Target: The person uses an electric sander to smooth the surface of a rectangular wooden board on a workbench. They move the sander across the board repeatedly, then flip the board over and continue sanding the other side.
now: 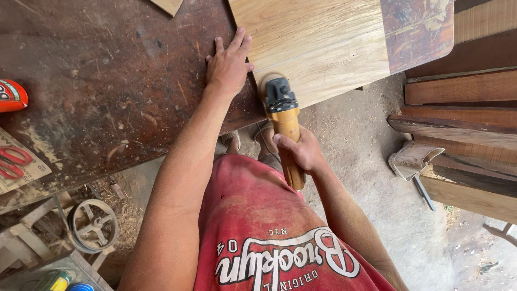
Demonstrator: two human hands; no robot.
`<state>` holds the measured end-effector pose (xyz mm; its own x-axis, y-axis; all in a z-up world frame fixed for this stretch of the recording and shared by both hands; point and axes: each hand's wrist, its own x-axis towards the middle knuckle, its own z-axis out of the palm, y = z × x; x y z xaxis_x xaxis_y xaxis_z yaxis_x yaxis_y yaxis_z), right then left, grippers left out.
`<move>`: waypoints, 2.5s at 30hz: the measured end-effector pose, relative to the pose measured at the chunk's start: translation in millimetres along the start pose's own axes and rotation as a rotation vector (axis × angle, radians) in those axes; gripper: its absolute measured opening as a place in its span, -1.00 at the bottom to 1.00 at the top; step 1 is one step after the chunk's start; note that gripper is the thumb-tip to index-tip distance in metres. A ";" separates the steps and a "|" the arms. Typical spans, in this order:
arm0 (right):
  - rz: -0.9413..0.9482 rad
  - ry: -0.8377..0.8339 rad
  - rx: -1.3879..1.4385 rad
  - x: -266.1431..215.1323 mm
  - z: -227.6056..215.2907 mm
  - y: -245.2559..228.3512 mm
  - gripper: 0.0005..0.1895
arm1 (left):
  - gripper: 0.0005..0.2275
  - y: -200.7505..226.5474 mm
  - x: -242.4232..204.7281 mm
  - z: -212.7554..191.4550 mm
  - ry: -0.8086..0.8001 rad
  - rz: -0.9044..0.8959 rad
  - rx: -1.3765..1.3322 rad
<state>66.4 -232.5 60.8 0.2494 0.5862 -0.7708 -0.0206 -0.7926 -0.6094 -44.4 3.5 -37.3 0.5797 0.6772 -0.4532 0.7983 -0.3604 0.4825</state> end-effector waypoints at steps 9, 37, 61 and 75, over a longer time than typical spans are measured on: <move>0.023 0.118 0.370 5.0 -67.5 29.4 -0.64 | -0.44 -10.9 -6.4 9.2 0.000 0.023 -0.061; -0.078 -0.205 -0.146 21.3 -55.1 -15.7 -0.63 | -0.50 -52.1 -433.8 301.0 -0.180 -1.204 -1.163; -0.080 -0.096 -0.113 -6.0 -37.7 20.9 -0.63 | -0.55 -17.8 -48.7 18.9 0.177 0.217 -0.053; 0.086 0.085 0.241 -12.0 -57.2 24.2 -0.66 | -0.31 -39.7 -54.9 38.3 0.125 0.307 -0.147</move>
<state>118.4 -268.2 65.9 0.3172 0.4941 -0.8094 -0.2725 -0.7700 -0.5769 -101.6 -43.9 -60.3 0.7571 0.6281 -0.1795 0.5526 -0.4692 0.6888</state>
